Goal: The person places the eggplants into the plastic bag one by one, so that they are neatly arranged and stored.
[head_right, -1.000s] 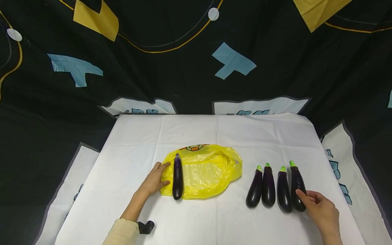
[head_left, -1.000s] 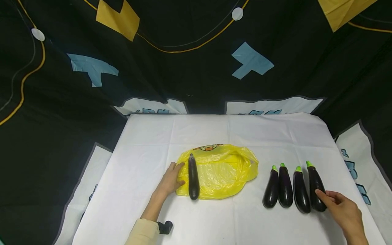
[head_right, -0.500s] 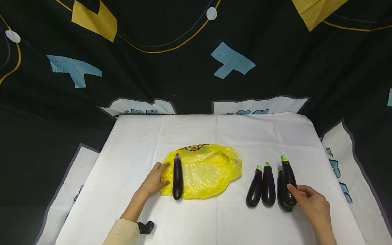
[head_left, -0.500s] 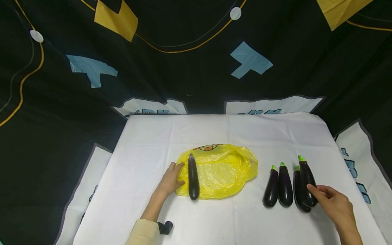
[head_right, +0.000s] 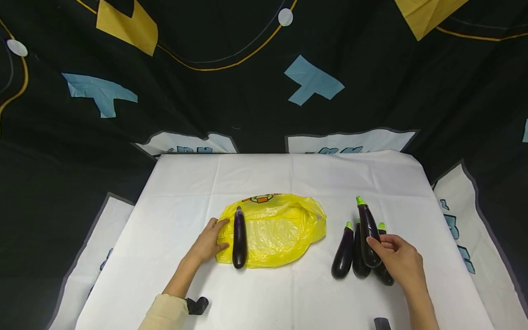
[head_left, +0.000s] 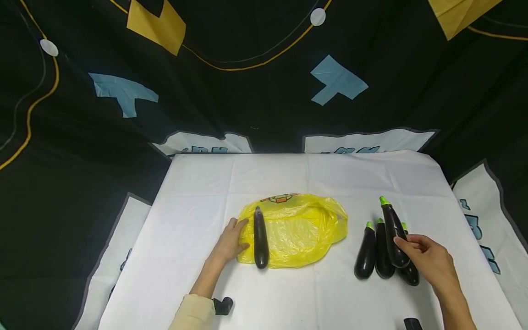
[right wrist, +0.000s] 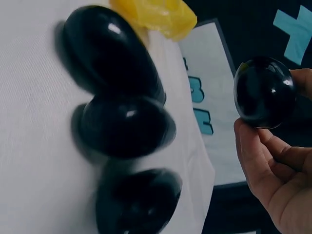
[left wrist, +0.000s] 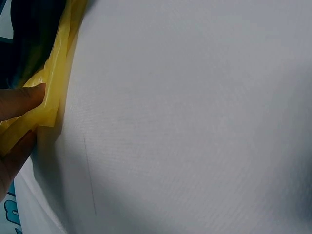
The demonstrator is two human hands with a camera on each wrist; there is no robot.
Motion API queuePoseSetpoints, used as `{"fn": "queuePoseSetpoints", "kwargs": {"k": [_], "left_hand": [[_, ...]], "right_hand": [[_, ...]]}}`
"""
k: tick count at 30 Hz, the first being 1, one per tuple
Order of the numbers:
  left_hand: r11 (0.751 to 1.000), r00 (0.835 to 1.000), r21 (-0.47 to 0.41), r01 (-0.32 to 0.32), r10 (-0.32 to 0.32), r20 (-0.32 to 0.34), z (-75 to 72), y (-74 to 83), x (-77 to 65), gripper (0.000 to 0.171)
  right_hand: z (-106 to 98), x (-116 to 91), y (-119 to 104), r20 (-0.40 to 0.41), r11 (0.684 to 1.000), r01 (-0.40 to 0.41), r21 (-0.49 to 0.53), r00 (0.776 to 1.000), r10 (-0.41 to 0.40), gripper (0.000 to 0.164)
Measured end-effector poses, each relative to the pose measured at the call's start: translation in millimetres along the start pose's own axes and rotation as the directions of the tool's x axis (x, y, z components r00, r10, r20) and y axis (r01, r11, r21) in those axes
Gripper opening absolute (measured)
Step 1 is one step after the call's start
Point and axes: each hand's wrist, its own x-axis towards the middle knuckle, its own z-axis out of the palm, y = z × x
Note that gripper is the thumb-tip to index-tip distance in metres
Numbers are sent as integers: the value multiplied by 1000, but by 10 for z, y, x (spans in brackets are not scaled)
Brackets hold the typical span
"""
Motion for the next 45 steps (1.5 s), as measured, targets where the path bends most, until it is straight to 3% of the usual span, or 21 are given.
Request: {"fn": "queuePoseSetpoints", "kwargs": {"k": [7, 16, 45], "left_hand": [[1000, 1000, -1, 5, -5, 5, -2, 2, 10, 73], [1000, 1000, -19, 13, -13, 7, 3, -1, -7, 72], [1000, 1000, -25, 9, -9, 11, -17, 10, -9, 72]], "right_hand": [[83, -20, -155, 59, 997, 77, 10, 995, -77, 72], [262, -28, -387, 68, 981, 192, -7, 979, -191, 66], [873, -37, -810, 163, 952, 301, 44, 938, -305, 57]]}}
